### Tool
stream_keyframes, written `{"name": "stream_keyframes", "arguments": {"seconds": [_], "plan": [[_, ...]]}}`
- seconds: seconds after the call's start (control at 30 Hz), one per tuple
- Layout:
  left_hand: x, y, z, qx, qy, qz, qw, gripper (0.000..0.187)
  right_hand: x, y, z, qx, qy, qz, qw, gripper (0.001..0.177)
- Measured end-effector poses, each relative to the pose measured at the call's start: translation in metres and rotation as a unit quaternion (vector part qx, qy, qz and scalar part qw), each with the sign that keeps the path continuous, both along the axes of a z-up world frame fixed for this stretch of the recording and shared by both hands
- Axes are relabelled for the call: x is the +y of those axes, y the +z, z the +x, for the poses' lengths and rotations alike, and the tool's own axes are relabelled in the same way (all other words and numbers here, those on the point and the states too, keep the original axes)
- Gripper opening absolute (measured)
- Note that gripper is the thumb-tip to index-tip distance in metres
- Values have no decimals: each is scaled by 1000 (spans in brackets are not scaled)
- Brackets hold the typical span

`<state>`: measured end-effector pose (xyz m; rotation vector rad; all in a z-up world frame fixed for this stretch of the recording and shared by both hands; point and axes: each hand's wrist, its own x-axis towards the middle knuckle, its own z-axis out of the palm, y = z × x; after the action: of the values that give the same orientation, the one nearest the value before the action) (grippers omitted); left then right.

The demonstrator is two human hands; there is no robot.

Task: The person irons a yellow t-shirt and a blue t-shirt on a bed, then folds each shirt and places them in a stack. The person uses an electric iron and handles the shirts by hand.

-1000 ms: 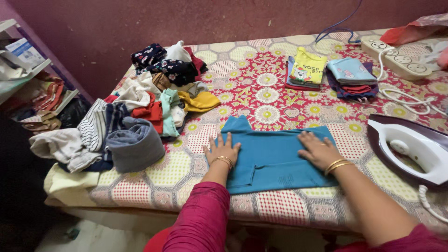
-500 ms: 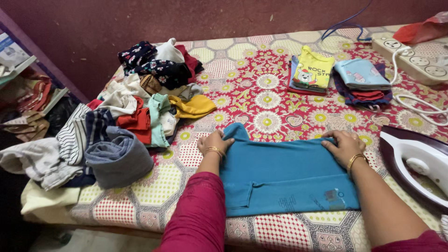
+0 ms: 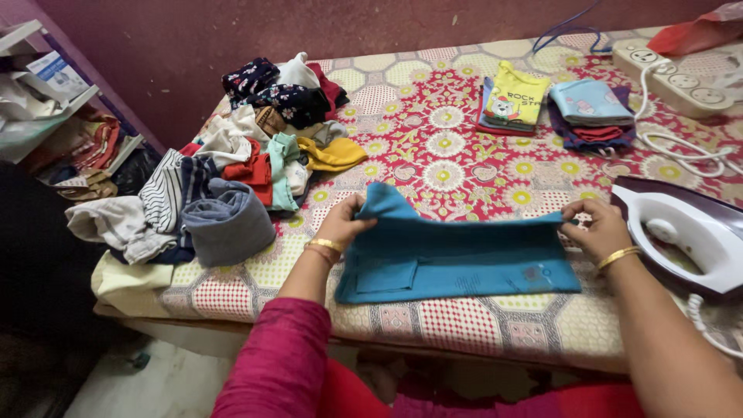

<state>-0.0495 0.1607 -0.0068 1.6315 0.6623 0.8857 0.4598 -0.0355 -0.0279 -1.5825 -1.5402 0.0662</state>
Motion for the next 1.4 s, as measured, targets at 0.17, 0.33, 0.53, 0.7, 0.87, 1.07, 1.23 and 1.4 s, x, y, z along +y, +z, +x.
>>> {"name": "stream_keyframes", "arguments": {"seconds": [0.17, 0.33, 0.53, 0.7, 0.87, 1.07, 1.23, 1.4], "plan": [[-57, -13, -15, 41, 25, 7, 999, 20, -50, 9, -21, 7, -7, -42, 999, 18], [-93, -34, -23, 100, 65, 91, 989, 27, -76, -8, -34, -82, -5, -25, 996, 18], [-121, -30, -30, 146, 64, 89, 983, 43, -87, -9, -46, -60, 2, -39, 997, 27], [-121, -31, -19, 187, 109, 147, 965, 41, -91, -14, -57, -45, -27, -33, 998, 26], [-100, -30, -3, 66, 113, 106, 986, 39, -90, -18, -59, -56, -41, -21, 997, 23], [-114, -14, -7, 247, 255, 116, 928, 49, -91, 8, -82, -76, -93, -8, 993, 20], [-135, -12, -12, 206, 280, 118, 930, 28, -57, 38, -164, -85, -31, -8, 996, 17], [-142, -9, -17, 260, 254, 140, 921, 29, -4, 34, -266, -47, 126, -155, 979, 23]]}}
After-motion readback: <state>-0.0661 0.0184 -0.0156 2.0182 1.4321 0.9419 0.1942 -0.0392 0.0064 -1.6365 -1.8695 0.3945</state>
